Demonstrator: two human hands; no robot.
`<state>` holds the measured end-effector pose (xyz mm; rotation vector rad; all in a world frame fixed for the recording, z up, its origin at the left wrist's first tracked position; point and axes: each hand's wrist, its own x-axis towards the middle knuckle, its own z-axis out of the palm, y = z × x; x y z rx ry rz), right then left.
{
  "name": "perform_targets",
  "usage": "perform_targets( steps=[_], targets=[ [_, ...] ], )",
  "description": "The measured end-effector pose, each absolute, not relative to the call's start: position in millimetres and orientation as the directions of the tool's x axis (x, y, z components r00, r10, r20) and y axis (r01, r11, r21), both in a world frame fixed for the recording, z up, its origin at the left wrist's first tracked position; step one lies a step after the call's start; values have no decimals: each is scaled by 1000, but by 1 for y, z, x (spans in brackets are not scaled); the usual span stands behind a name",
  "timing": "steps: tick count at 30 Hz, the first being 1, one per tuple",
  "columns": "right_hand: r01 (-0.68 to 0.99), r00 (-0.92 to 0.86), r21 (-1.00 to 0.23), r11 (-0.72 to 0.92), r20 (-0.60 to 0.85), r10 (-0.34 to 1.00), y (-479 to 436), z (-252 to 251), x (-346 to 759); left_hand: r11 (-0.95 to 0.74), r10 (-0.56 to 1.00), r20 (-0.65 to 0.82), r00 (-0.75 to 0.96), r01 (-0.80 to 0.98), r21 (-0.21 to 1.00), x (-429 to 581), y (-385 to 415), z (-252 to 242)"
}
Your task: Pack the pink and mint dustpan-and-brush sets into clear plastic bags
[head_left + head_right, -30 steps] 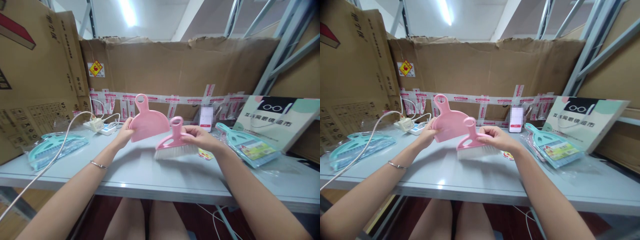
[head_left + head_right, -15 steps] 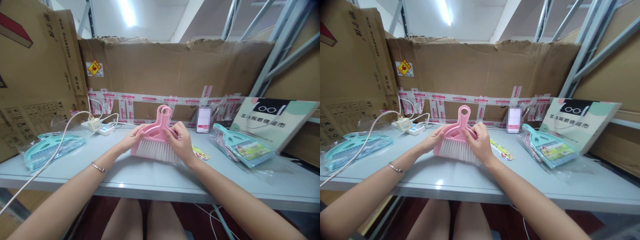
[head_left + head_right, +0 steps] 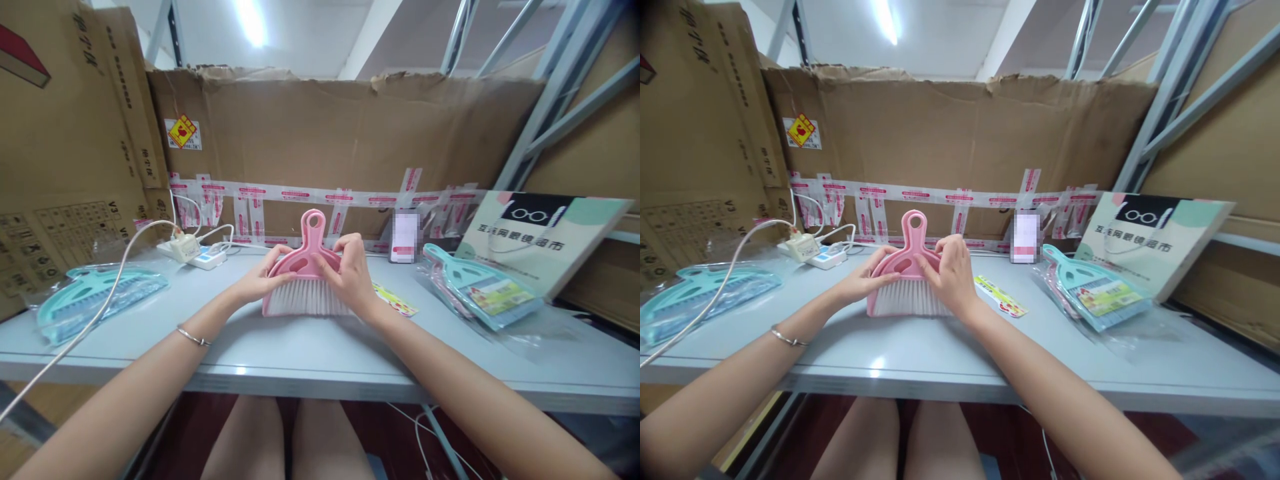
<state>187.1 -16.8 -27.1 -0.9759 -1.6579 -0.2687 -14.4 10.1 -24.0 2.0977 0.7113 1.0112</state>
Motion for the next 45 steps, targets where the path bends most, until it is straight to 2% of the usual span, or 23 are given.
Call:
perform_targets(
  steps=[2, 5, 8, 13, 19, 26, 29, 35, 40, 45],
  targets=[
    [701, -35, -372, 609, 834, 550, -12, -19, 190, -624, 704, 448, 550, 178, 761, -15, 12, -25],
    [642, -211, -502, 579, 611, 763, -8, -3, 191, -633, 693, 461, 555, 161, 757, -16, 13, -24],
    [672, -332, -492, 554, 468, 819, -4, 6, 186, -636, 705, 476, 526, 173, 752, -16, 13, -21],
    [763, -254, -412, 498, 517, 818, 3, 2, 175, -640, 754, 483, 444, 333, 693, -11, 25, -10],
    [768, -164, -443, 461, 561, 812, 21, -2, 181, -661, 733, 447, 513, 383, 645, 1, 49, 4],
    [738, -155, -498, 456, 532, 832, 30, -6, 184, -607, 771, 425, 475, 342, 718, 5, 52, -4],
    [699, -186, -539, 470, 498, 847, 29, -8, 179, -542, 818, 366, 443, 383, 747, 0, 45, -8],
    [628, -220, -641, 441, 398, 891, 21, -9, 178, -417, 867, 254, 429, 345, 841, -2, 37, -11],
    [583, -226, -704, 405, 337, 914, 19, -11, 181, -377, 889, 218, 403, 373, 848, 2, 37, -13],
    [528, -199, -738, 421, 374, 906, 19, -13, 180, -389, 889, 240, 391, 364, 847, 3, 34, -10]
  ],
)
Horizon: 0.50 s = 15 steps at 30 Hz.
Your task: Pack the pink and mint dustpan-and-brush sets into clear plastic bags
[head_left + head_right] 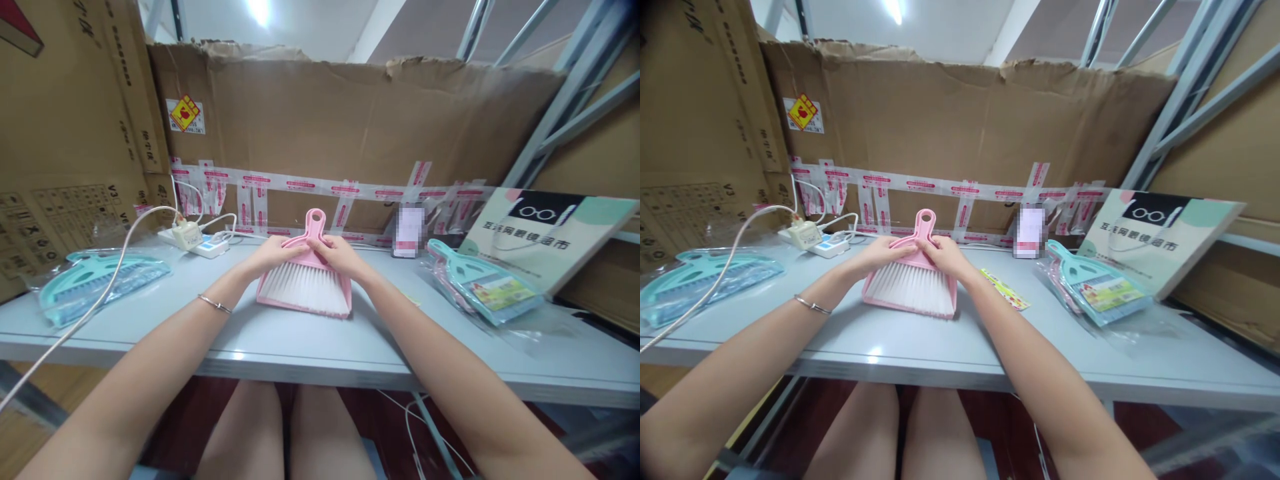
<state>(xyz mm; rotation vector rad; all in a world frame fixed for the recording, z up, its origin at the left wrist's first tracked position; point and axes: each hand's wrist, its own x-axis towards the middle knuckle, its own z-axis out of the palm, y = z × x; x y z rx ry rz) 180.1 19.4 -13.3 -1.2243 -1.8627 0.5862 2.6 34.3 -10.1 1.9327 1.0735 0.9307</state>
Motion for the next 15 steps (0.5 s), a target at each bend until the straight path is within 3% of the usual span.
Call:
perform_targets(
  steps=[9, 15],
  targets=[
    [252, -137, -925, 283, 256, 957, 15, -7, 181, -399, 874, 190, 448, 437, 806, 7, 22, -4],
    [259, -182, -930, 260, 217, 959, 9, -3, 183, -415, 846, 170, 505, 425, 804, 7, 17, -3]
  ],
)
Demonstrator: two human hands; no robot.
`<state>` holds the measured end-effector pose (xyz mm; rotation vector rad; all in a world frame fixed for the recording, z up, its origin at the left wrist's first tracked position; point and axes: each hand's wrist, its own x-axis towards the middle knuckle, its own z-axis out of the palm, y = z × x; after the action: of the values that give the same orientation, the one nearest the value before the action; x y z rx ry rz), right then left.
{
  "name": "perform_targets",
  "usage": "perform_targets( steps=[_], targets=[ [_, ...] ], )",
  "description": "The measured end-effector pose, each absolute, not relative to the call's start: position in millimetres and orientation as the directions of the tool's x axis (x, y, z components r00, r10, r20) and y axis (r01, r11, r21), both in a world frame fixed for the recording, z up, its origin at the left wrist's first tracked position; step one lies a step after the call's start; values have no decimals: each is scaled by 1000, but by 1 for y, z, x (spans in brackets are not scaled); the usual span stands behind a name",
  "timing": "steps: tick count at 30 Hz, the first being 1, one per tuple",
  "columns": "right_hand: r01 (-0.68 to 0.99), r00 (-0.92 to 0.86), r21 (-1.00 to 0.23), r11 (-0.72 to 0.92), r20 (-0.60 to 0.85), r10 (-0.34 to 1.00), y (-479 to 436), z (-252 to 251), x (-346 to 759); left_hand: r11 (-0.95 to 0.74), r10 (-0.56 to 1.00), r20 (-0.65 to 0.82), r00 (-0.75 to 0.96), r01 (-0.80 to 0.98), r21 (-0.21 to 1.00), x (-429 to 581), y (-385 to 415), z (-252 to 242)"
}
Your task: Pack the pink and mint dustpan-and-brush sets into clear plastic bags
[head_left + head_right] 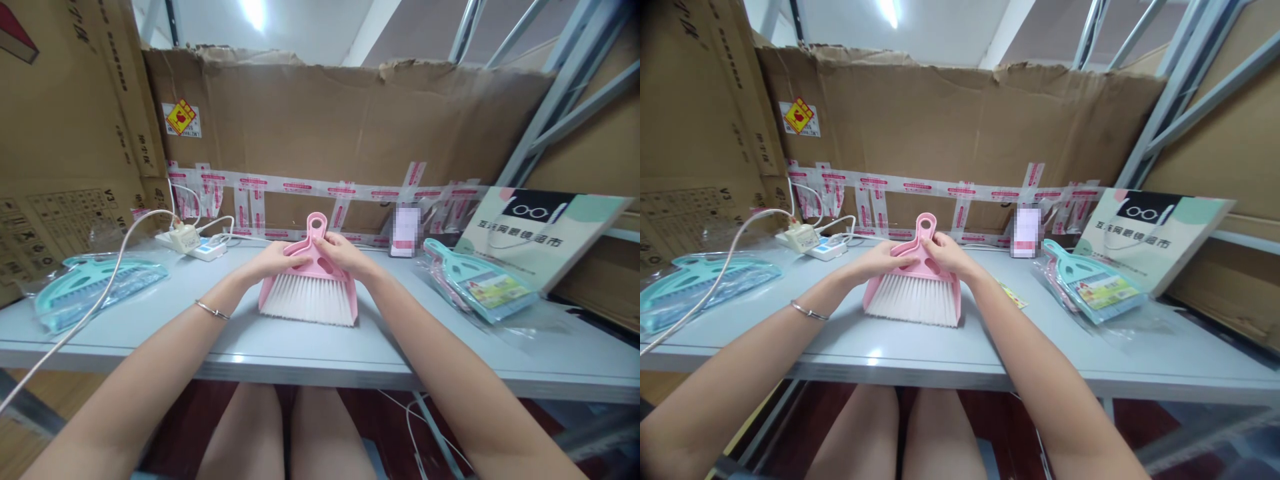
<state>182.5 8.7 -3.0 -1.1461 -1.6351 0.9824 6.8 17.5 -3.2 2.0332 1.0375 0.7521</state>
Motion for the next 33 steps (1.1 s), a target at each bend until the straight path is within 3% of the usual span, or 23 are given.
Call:
perform_targets(
  steps=[9, 20, 23, 26, 28, 31, 33],
  targets=[
    [339, -17, -922, 186, 191, 981, 11, -6, 175, -413, 875, 195, 444, 469, 781, 10, 21, -9],
    [241, -50, -944, 225, 219, 974, 20, -4, 186, -422, 881, 229, 415, 468, 776, 9, 25, -10],
    [306, 16, -929, 210, 225, 974, 22, 2, 227, -404, 897, 231, 378, 485, 775, 5, 27, -10],
    [628, 212, -777, 42, 223, 952, 26, -4, 285, -379, 912, 218, 347, 513, 770, 2, 28, -10],
    [814, 208, -565, -136, 64, 976, 29, -12, 315, -373, 916, 216, 338, 522, 767, 0, 29, -11],
    [934, 161, -288, -209, -182, 970, 30, -23, 330, -369, 918, 218, 330, 520, 770, 0, 32, -13],
    [950, 164, -217, -225, -265, 950, 30, -26, 325, -360, 923, 215, 319, 524, 772, -1, 34, -14]
  ],
)
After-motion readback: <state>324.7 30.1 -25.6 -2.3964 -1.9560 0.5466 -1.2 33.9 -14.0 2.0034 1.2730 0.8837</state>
